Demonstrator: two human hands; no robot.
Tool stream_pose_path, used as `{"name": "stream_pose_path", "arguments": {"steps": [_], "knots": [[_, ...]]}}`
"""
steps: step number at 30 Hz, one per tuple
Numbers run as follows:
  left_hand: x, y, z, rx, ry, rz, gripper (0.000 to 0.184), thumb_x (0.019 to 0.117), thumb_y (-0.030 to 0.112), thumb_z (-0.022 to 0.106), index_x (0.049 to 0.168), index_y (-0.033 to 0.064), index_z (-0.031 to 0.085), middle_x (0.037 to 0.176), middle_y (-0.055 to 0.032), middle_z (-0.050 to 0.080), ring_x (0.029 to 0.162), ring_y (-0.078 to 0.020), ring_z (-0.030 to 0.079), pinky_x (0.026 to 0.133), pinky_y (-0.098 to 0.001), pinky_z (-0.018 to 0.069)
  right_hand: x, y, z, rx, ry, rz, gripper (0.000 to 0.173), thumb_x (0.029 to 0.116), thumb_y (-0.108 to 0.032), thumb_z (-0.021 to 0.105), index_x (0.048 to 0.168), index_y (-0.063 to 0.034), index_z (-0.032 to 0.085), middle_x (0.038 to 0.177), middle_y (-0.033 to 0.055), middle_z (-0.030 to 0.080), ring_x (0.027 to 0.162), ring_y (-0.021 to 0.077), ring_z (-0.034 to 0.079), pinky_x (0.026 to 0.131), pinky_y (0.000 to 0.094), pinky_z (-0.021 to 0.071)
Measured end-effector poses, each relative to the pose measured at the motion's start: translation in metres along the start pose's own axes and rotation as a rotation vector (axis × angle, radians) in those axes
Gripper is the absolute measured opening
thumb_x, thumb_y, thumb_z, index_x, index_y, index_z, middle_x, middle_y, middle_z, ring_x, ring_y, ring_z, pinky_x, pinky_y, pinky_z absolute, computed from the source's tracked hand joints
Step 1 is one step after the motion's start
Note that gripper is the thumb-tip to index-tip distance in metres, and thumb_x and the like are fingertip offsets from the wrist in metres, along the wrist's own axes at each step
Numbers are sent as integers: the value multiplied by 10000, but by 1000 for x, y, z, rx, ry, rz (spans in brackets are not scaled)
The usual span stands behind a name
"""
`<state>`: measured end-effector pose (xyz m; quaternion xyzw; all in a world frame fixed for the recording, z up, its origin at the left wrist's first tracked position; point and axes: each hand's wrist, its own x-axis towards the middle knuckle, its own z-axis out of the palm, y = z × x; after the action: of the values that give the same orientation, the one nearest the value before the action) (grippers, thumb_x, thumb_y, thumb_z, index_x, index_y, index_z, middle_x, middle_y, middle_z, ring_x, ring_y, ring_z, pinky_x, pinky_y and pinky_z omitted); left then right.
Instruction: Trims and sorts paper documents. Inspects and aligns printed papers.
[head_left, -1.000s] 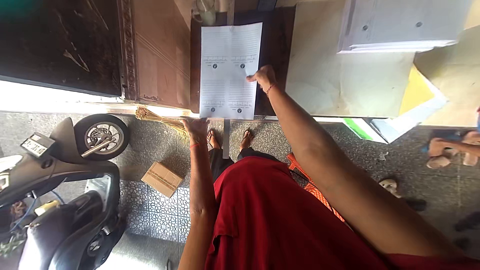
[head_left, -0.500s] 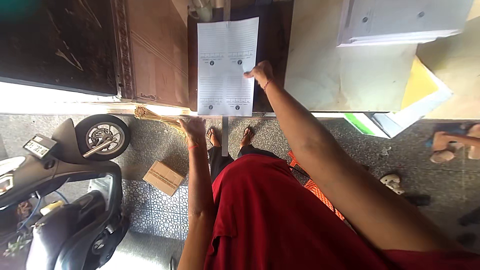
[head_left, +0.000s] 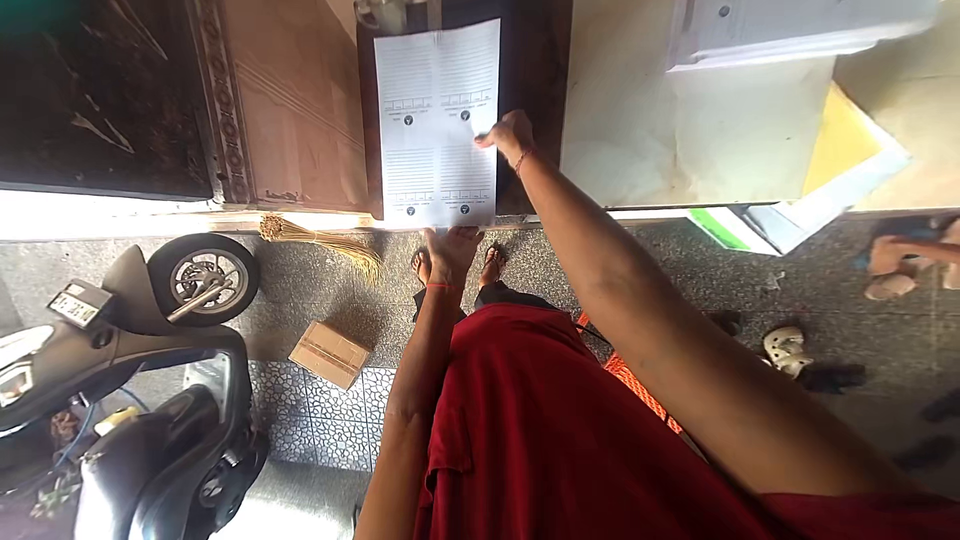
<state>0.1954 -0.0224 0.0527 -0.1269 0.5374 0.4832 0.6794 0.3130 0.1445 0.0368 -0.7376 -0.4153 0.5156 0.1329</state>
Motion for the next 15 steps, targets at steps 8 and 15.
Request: {"name": "stream_pose_path", "arguments": {"steps": [8,15], "knots": [[3,-4,-5,-45,6,7,986,979,652,-142,1430,-54,378,1371,-243,518,1173,-309,579,997,-443,477,1,0,0,1,-1,10,490,810,-123,832,1184,120,626,1248,271,636,1213,354,600,1025,511,467],[6,-7,-8,-50,-17,14,990,975,659,-144,1455,-43,364,1375,-233,528,1176,-297,587,1006,-437,476,3,-1,-1,-35,-16,-4,505,812,-117,833,1197,129,620,1280,275,620,1239,356,584,1041,510,458]]}}
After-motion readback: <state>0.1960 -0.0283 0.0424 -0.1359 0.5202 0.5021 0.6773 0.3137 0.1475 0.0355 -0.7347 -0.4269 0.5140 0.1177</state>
